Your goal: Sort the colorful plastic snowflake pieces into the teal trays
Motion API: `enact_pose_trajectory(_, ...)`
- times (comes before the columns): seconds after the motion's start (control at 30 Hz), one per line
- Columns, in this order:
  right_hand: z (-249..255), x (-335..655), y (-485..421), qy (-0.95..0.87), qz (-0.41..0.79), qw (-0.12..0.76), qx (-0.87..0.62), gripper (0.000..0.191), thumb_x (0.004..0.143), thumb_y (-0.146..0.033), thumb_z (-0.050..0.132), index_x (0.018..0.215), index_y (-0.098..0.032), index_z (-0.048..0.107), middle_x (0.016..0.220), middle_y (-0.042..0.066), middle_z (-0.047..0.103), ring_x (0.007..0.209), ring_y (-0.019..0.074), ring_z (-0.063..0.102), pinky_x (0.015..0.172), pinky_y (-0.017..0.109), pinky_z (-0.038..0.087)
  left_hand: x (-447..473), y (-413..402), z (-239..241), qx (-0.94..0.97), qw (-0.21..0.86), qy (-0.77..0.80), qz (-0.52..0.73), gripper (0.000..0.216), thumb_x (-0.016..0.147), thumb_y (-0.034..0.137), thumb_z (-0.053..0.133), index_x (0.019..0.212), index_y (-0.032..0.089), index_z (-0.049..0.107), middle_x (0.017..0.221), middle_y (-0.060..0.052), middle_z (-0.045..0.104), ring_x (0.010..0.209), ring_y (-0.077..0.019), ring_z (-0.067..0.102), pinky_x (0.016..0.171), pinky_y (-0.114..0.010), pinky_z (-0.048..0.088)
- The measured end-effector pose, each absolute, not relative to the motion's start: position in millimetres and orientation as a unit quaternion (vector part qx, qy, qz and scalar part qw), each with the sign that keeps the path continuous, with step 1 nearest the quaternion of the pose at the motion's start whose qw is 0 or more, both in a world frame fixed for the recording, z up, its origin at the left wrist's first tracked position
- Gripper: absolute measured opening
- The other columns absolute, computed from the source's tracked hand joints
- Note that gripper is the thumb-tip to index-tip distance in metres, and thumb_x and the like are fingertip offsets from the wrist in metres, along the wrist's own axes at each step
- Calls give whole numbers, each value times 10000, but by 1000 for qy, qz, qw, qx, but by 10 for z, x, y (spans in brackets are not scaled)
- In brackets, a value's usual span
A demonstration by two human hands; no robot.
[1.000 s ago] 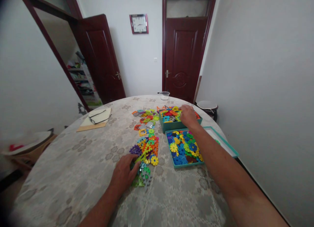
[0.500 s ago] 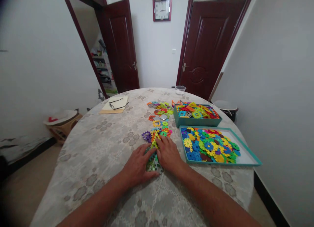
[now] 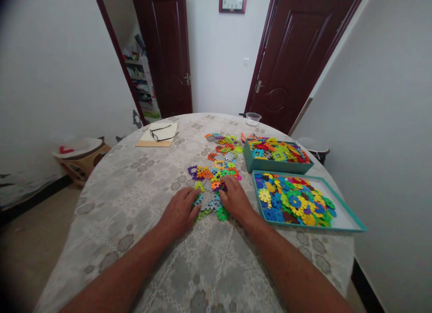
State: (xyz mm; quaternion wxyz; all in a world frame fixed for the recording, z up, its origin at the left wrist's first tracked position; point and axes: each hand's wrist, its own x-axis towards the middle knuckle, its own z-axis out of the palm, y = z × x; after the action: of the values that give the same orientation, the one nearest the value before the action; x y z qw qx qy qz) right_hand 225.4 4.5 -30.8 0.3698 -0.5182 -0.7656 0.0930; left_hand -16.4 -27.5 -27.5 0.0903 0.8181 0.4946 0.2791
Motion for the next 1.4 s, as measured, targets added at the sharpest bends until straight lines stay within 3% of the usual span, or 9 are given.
enact_pose_trajectory(0.13,-109,2332,-74,-747,130,374,-534,422,900,-275,626,1321,-240,630,1324,115,644,1240,279,602,1081,479,490,-243,-215,-357,806,113,486,317,518,885,247,679,1385,193,553,1384,-145,610,1299,-312,546,1131,-517,454)
enact_pose_trajectory(0.33,-26,2283,-206,-659,297,406,-559,454,875,-269,620,1328,-238,631,1140,64,714,927,209,707,859,375,593,-311,-130,-334,798,176,450,359,741,844,107,611,1542,234,398,1551,-120,491,1406,-275,481,1212,-522,391)
enact_pose_trajectory(0.57,-112,2109,-400,-712,236,445,-489,434,835,-141,566,1220,-292,697,1446,63,564,1383,235,514,1193,457,398,-336,-148,-237,789,239,427,370,814,805,38,533,1562,293,378,1561,-91,469,1111,-187,630,1065,-429,531)
enact_pose_trajectory(0.77,11,2099,-512,-755,222,440,-433,523,870,-109,571,1350,-308,629,1504,77,526,1417,238,487,1169,467,434,-286,-262,-45,790,265,409,371,813,826,68,552,1577,313,361,1549,-86,488,1047,-174,645,1016,-411,558)
enact_pose_trajectory(0.97,-11,2058,-574,-785,239,424,-383,611,882,-105,580,1452,-323,563,1534,79,532,1440,250,482,1167,494,440,-159,-388,0,773,308,395,389,809,822,46,620,1562,303,416,1563,-94,506,1335,-248,575,1142,-450,487)
enact_pose_trajectory(1.13,-22,1987,-581,-809,243,415,-338,687,850,-75,575,1488,-326,529,1525,68,557,1442,249,487,1218,530,370,-110,-407,-28,745,412,349,393,907,834,106,692,1622,312,294,1538,-122,531,1292,-265,624,1066,-437,552)
enact_pose_trajectory(1.27,0,1938,-607,-809,258,417,-323,637,863,-81,572,1446,-340,569,1551,50,533,1456,242,471,1210,513,383,-117,-426,-29,742,398,372,391,888,850,104,660,1624,317,280,1540,-108,525,1368,-275,564,1123,-467,512)
enact_pose_trajectory(1.33,-1,1928,-615,-792,284,416,-344,614,861,-111,601,1431,-338,584,1533,54,544,1407,249,521,1168,486,435,-115,-442,-20,742,376,390,394,868,861,71,600,1620,335,273,1582,-87,480,1443,-267,487,1180,-488,458)
enact_pose_trajectory(1.4,-14,1928,-610,-740,346,423,-392,617,876,-178,625,1469,-327,541,1411,75,629,1181,236,666,986,420,563,-102,-460,-11,742,366,395,399,887,862,43,552,1630,345,227,1624,-78,422,1490,-251,428,1213,-488,418)
